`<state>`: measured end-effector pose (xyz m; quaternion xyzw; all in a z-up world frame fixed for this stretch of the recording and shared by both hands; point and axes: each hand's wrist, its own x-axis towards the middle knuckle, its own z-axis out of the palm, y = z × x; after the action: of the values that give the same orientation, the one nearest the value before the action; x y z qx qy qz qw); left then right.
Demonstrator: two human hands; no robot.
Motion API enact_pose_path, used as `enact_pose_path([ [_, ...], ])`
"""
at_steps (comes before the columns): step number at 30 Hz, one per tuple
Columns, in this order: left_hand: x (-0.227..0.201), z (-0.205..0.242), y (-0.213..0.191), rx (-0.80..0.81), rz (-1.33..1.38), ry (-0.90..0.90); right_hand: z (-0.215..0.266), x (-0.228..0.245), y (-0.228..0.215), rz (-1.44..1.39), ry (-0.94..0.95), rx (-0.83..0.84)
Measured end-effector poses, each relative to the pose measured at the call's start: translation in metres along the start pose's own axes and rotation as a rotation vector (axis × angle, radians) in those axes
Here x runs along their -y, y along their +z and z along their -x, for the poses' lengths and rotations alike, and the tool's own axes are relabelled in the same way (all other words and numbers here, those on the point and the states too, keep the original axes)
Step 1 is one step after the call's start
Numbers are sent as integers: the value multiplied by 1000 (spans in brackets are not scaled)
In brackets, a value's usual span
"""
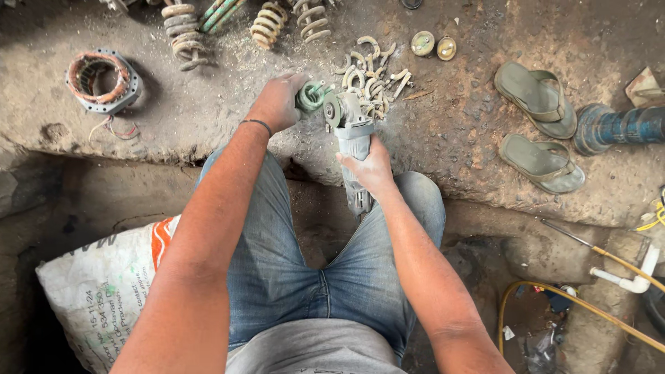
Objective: The person sits on the floor and uses an angle grinder to grind small metal parts, producing sparks. They handle the parts one at a time, rotating them to grind different surfaces, and place the finished pieces on the floor.
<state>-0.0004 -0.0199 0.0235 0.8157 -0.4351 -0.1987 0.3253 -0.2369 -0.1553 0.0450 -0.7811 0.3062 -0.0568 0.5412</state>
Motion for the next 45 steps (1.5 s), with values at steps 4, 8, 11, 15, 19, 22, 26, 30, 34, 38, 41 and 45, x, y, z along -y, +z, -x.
enact_pose_path([
  [4,2,2,-3,15,32,-9,2,9,5,-154,183,29],
  [8,-6,2,-4,24,0,-32,1,17,5,-117,202,42],
  [11,-11,4,-7,46,4,-70,0,20,5,-64,276,63],
  [15,-13,2,-8,46,-5,-32,-2,17,5,-103,288,58],
  [19,-11,4,-6,34,-44,-2,0,14,8,-227,253,56],
  [22,-9,4,-4,42,-41,-18,0,13,8,-274,259,68],
  [26,-8,4,-3,31,-49,-10,0,14,9,-243,261,75],
  [30,-6,4,-2,41,-83,-23,1,11,10,-219,243,82],
  [34,-3,4,0,20,-87,16,1,4,11,-227,224,86],
  [38,-1,4,4,-3,-89,20,0,3,11,-114,125,79],
  [41,-1,1,5,8,-86,18,-1,7,11,-122,264,94],
  [45,5,-1,4,84,-26,-53,2,9,12,-176,285,88],
])
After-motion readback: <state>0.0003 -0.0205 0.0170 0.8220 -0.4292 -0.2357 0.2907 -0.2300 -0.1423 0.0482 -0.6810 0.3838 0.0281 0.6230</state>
